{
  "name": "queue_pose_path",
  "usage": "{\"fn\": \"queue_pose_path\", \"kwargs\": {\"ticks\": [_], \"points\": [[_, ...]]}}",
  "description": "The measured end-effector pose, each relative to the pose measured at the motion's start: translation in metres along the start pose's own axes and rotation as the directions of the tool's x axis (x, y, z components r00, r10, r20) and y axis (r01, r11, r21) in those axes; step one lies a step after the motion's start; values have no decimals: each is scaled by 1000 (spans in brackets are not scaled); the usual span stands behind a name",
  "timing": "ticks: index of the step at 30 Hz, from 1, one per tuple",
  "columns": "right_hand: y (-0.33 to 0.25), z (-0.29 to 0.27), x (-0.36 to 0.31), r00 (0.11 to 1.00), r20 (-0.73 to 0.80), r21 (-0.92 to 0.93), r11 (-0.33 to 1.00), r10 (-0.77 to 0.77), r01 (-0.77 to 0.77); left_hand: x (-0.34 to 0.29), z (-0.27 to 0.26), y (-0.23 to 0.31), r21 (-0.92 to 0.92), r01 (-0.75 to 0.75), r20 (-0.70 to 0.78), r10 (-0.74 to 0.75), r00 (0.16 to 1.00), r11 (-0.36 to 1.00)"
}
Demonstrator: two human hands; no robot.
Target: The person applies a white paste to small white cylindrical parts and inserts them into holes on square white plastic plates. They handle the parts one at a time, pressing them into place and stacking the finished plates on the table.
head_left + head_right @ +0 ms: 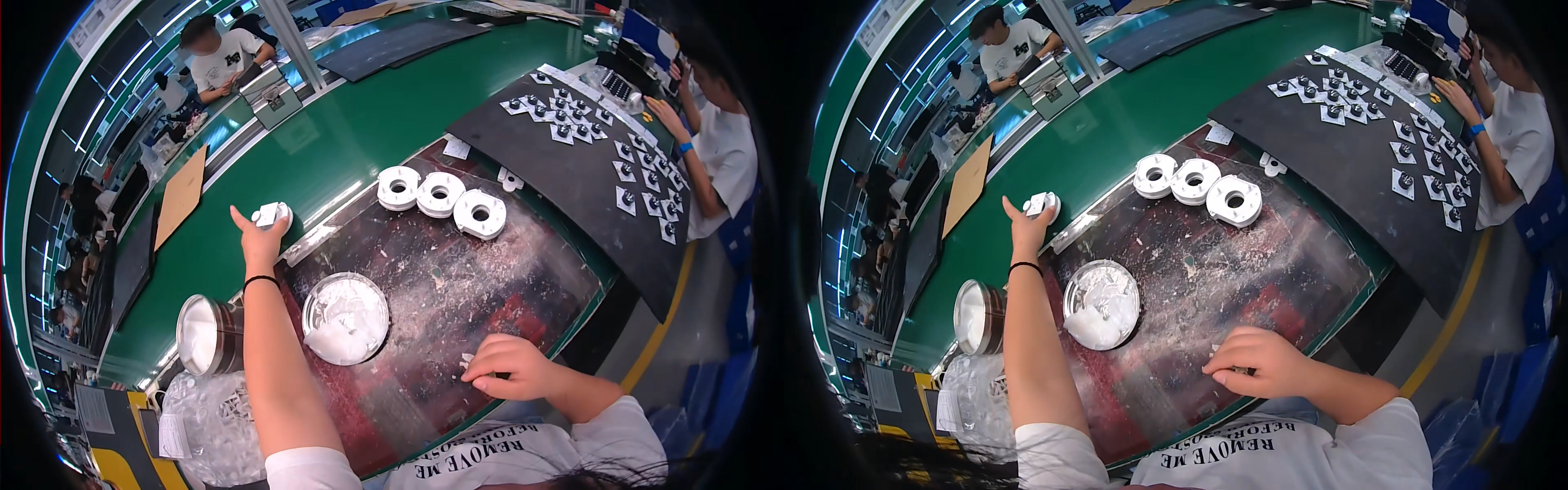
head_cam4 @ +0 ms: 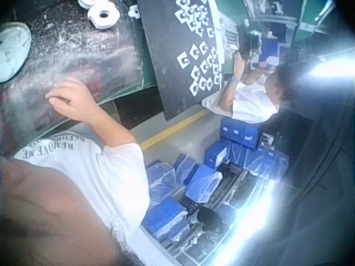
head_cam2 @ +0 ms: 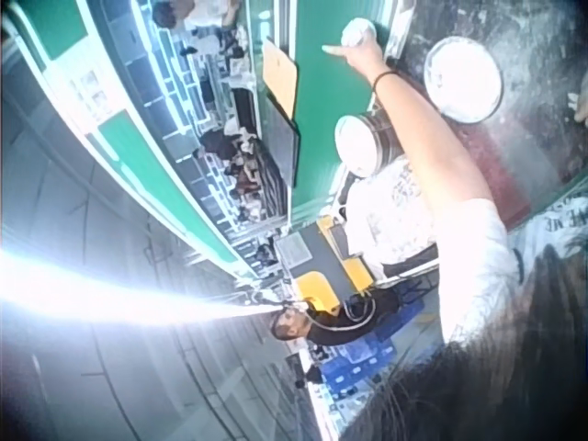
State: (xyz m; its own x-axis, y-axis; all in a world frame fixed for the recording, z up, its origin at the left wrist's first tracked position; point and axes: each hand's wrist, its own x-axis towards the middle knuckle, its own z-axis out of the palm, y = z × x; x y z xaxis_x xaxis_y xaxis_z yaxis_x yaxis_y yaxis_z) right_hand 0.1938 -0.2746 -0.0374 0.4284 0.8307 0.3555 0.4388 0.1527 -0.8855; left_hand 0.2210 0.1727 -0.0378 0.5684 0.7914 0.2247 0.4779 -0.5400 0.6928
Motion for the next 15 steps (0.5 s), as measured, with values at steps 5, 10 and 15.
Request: {"fn": "queue_pose_path", "kwargs": {"ticks": [5, 10, 15], "points": [[1, -2, -1, 1000, -18, 7, 1000, -6, 6, -9, -12, 8, -104, 37, 19, -35, 999, 994], [1, -10, -1, 999, -17, -60, 997, 52, -53, -54, -78, 51, 183, -277, 152, 251, 956, 943], [-8, -49, 46, 978, -202, -657, 733, 55, -177, -186, -135, 104, -98, -661, 216, 664, 716, 744]]}}
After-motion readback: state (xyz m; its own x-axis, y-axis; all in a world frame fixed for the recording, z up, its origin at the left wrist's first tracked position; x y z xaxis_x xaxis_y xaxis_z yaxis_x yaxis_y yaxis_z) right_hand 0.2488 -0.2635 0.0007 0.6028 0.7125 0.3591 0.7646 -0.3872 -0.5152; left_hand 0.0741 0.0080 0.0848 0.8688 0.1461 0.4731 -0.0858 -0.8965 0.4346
